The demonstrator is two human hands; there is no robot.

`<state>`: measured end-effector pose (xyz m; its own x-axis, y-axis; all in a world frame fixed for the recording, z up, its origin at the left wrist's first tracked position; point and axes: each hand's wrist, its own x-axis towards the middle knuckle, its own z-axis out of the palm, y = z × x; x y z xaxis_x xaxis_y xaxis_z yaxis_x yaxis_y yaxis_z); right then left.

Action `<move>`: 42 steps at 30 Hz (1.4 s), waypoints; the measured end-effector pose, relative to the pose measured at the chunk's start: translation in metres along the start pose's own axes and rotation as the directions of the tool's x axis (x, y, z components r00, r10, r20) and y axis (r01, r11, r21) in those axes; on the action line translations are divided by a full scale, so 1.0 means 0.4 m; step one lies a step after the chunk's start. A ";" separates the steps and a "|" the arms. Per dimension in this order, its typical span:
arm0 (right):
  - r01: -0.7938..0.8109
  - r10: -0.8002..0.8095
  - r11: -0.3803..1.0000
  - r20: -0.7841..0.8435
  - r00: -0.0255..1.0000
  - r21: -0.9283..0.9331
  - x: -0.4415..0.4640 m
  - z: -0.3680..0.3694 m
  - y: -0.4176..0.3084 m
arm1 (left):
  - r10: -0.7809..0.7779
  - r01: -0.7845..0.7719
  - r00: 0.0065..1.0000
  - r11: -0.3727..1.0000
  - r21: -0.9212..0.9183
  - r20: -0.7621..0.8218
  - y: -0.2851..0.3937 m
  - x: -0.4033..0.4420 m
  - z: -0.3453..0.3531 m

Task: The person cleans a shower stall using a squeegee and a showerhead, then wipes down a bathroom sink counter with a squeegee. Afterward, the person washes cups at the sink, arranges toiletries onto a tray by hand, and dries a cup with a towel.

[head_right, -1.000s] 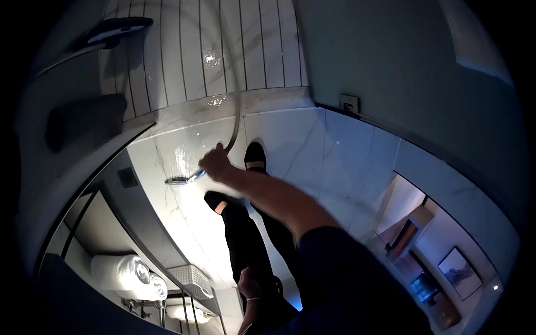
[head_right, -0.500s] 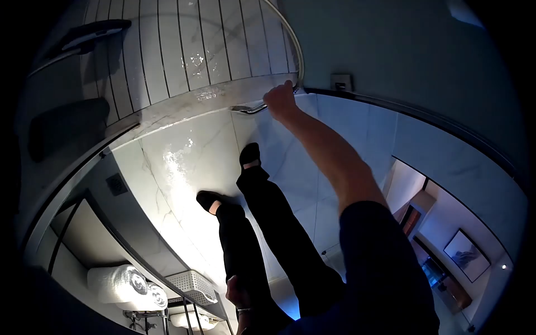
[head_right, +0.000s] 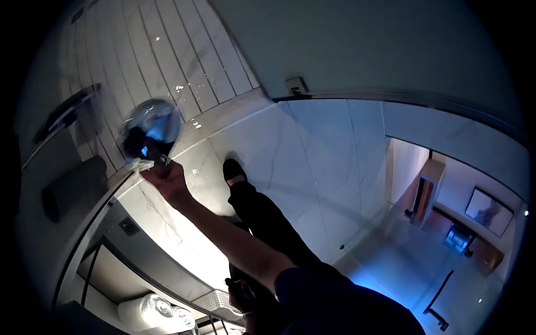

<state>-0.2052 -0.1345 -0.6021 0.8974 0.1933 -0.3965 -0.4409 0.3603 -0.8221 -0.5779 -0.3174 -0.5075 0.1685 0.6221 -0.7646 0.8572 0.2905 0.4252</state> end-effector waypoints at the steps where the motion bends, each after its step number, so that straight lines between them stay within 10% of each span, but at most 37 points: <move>1: -0.073 0.076 0.997 -0.105 0.992 0.032 0.033 -0.001 -0.014 | 0.052 -0.050 0.998 0.998 0.047 -0.035 0.069 -0.004 -0.001; 3: -0.067 0.203 0.924 -0.334 0.920 0.376 0.091 -0.048 -0.018 | 0.094 -0.086 0.996 0.943 0.320 -0.009 0.226 -0.002 -0.009; 5: -0.071 0.311 0.822 -0.341 0.887 0.565 0.137 -0.181 0.003 | 0.314 -0.293 0.948 0.922 0.254 -0.047 0.212 0.002 -0.004; 7: -0.069 0.398 0.642 -0.255 0.881 0.764 0.189 -0.375 0.066 | 0.210 -0.205 0.977 0.906 0.371 0.028 0.192 0.015 -0.024; 17: 0.242 0.416 0.707 -0.668 0.618 0.665 0.197 -1.085 -0.078 | 0.202 -0.220 0.971 0.964 0.150 0.125 0.251 0.034 -0.046; 19: 0.076 0.525 0.698 -0.581 0.622 0.712 0.236 -1.167 -0.030 | 0.150 -0.176 0.979 0.962 0.207 0.139 0.263 0.036 -0.053; 21: -0.261 0.578 0.814 -0.680 0.451 0.519 0.280 -1.087 0.032 | 0.204 -0.240 0.964 0.942 0.234 0.168 0.329 0.038 -0.040; 23: -0.361 0.656 0.752 -0.569 0.496 0.552 0.296 -0.983 0.100 | 0.288 -0.332 0.941 0.891 0.310 0.180 0.343 0.042 -0.035; 27: -0.081 0.578 0.420 -0.197 0.792 0.904 0.297 -0.723 0.105 | 0.281 -0.338 0.937 0.877 0.342 0.206 0.248 0.075 -0.057; 36: 0.241 0.771 0.443 -0.504 0.390 0.864 0.147 -0.554 0.055 | 0.122 -0.126 0.992 0.984 0.127 0.040 0.250 0.092 -0.004; 38: 0.113 0.790 0.377 -0.383 0.478 0.919 0.123 -0.520 0.055 | 0.408 -0.399 0.913 0.880 0.258 0.018 0.349 0.073 0.021; 42: -0.050 0.737 0.396 -0.285 0.613 0.917 0.108 -0.461 0.014 | 0.209 -0.211 0.977 0.948 0.240 0.033 0.320 0.079 0.021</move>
<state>-0.1659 -0.2924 -0.6990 0.2302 0.1241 -0.9652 -0.2337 0.9699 0.0690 -0.4587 -0.2667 -0.4814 0.3599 0.6446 -0.6745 0.8936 -0.0304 0.4478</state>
